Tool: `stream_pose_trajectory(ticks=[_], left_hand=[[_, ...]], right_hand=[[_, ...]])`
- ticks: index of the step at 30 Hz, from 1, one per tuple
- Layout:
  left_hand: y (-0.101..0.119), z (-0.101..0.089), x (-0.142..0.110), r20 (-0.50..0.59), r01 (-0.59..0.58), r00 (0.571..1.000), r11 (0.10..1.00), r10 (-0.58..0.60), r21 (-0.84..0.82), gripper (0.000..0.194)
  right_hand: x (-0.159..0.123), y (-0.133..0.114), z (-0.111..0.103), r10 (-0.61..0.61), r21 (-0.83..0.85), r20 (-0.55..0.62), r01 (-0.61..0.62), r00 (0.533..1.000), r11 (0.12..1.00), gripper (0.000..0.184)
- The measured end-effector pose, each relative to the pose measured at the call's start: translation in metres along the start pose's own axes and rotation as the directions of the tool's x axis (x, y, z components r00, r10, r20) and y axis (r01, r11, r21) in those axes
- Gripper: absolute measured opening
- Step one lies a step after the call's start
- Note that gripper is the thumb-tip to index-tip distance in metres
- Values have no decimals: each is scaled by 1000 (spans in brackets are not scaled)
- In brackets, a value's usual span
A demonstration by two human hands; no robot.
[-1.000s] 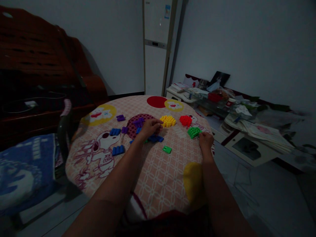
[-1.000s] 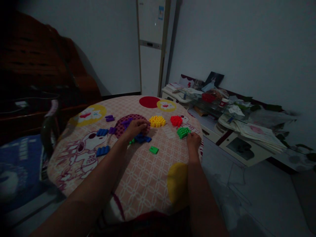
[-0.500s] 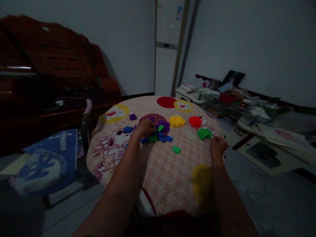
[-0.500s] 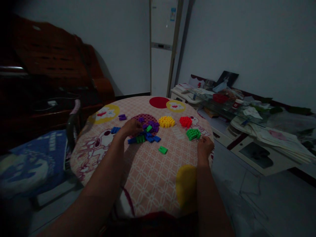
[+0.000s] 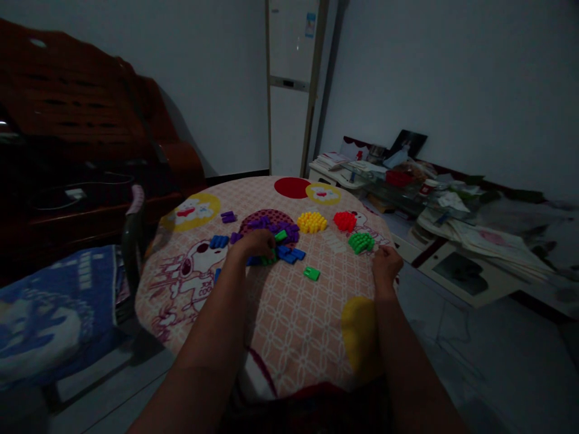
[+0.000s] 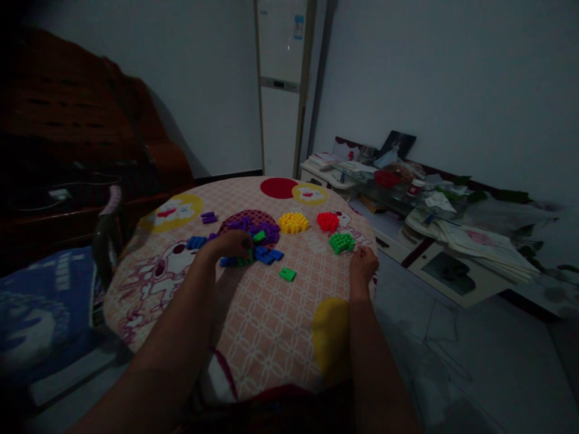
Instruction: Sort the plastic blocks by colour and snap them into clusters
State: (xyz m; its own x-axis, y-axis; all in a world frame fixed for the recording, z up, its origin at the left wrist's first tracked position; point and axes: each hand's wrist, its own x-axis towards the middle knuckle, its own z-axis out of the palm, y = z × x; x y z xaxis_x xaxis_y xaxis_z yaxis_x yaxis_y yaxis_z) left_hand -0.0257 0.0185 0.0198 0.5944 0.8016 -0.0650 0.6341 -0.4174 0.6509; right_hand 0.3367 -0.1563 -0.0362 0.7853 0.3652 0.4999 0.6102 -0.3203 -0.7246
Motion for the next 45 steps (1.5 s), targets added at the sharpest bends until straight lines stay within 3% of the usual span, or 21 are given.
stream_pose_trajectory(ticks=[3,6,8,11,13,15,21,24,28,31,36,45], left_hand=[[-1,-7,-3,-66,-15,998,990,6,-137,18],[15,-5,-2,-162,-144,983,909,86,-390,17],[33,5,0,-178,-210,975,799,130,-563,24],[64,31,3,-167,-210,977,682,130,-701,32],[79,48,5,-161,-206,978,650,129,-732,34],[89,62,7,-151,-206,978,629,140,-749,34],[96,81,9,-137,-223,973,604,186,-765,29],[95,86,10,-96,-200,975,597,200,-777,29],[94,85,10,-81,-175,981,629,175,-757,27],[92,81,11,-90,-152,988,647,128,-747,18],[91,78,11,-81,-138,990,657,117,-742,11],[79,70,14,-149,-134,988,662,34,-738,9]], right_hand=[[-13,-12,-5,10,126,54,-17,999,992,31],[-39,-37,-7,19,308,241,-95,970,947,33],[-59,-59,-8,-25,393,401,-147,916,908,34],[-85,-92,-8,-118,465,592,-218,797,858,35],[-96,-108,-8,-170,487,666,-251,727,836,37],[-102,-116,-7,-168,499,684,-287,710,818,39],[-106,-109,-5,-91,552,662,-402,744,730,37],[-98,-96,-9,-52,563,605,-381,795,733,36],[-69,-65,-19,37,416,358,-195,933,888,33],[-42,-41,-26,-48,145,193,20,980,989,30],[-23,-27,-24,-192,-186,203,230,960,955,28],[-23,-23,-9,-210,-389,326,333,922,859,25]])
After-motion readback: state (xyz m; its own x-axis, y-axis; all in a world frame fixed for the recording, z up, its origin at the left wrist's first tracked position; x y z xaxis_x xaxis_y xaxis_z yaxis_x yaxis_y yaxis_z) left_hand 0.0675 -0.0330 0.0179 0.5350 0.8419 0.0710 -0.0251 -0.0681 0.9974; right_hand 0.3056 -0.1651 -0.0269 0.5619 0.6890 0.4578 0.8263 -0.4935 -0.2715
